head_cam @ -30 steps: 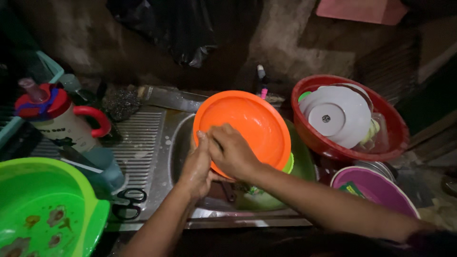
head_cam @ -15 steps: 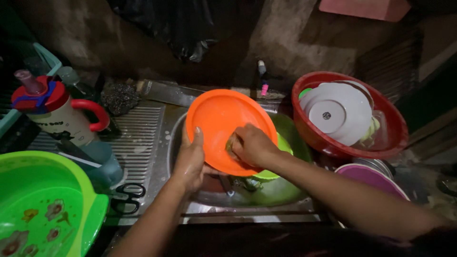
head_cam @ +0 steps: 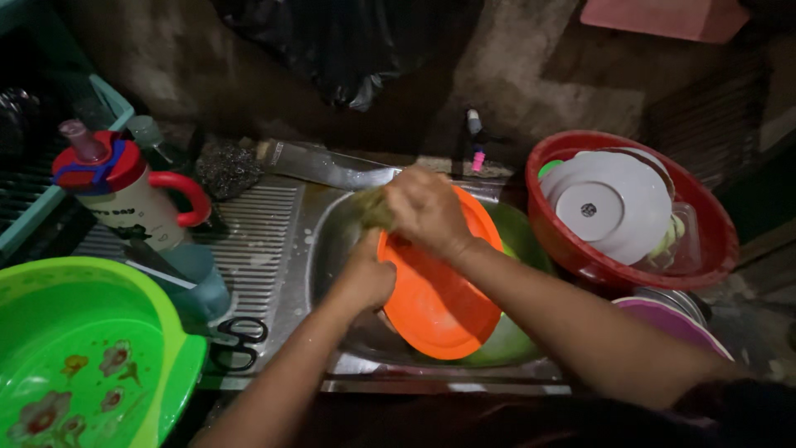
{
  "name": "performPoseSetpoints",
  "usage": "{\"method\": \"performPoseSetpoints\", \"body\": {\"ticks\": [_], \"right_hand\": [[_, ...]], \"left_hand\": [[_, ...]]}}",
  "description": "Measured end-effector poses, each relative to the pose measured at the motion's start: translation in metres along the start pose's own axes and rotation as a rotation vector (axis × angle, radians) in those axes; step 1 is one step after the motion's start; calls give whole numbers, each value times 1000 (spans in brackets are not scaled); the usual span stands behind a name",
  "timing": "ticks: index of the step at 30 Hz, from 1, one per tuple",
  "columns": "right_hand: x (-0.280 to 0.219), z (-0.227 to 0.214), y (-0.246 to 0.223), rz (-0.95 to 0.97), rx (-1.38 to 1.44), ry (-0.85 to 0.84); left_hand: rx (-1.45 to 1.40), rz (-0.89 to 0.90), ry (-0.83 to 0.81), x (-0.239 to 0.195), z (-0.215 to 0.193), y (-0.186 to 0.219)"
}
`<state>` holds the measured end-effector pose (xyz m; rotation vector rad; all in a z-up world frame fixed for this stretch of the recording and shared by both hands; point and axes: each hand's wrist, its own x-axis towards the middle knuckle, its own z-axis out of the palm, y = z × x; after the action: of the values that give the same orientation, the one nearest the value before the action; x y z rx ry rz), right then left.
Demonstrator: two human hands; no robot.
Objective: The person washes several plastic bowls and a plate at a kitchen sink using a sponge and dish soap. They scrub each item, rinse it under running water, and place the cleaned items into a red basin.
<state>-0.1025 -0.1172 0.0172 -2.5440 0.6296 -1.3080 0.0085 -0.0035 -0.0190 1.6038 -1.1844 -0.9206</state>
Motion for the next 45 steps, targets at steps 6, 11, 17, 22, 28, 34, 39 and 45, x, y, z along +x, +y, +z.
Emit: {"method": "performPoseSetpoints", "body": {"ticks": [6,11,17,22,28,34,39,45], "right_hand": [[5,-11,39,712,39,121],[9,2,12,90,17,138],[1,13,23,45,20,191],[-6,1,86,398,-193,231],[-10,12,64,447,-97,223],[-3,19,31,58,25,232],[-6,4,62,318,-61,216],[1,2,71,371,-136,284]], "left_hand": [[-319,206,-12,-23,3,13],[-173,-237,-161,-2,-13,47],[201,296,114,19,-16,31],[-204,354,144,-14,13,14],[-108,-148,-73,-2,-7,40],[-108,-163,-154,16,-24,32],[-443,78,-73,6,-5,14],[-434,-138,83,-12,-8,4]]}}
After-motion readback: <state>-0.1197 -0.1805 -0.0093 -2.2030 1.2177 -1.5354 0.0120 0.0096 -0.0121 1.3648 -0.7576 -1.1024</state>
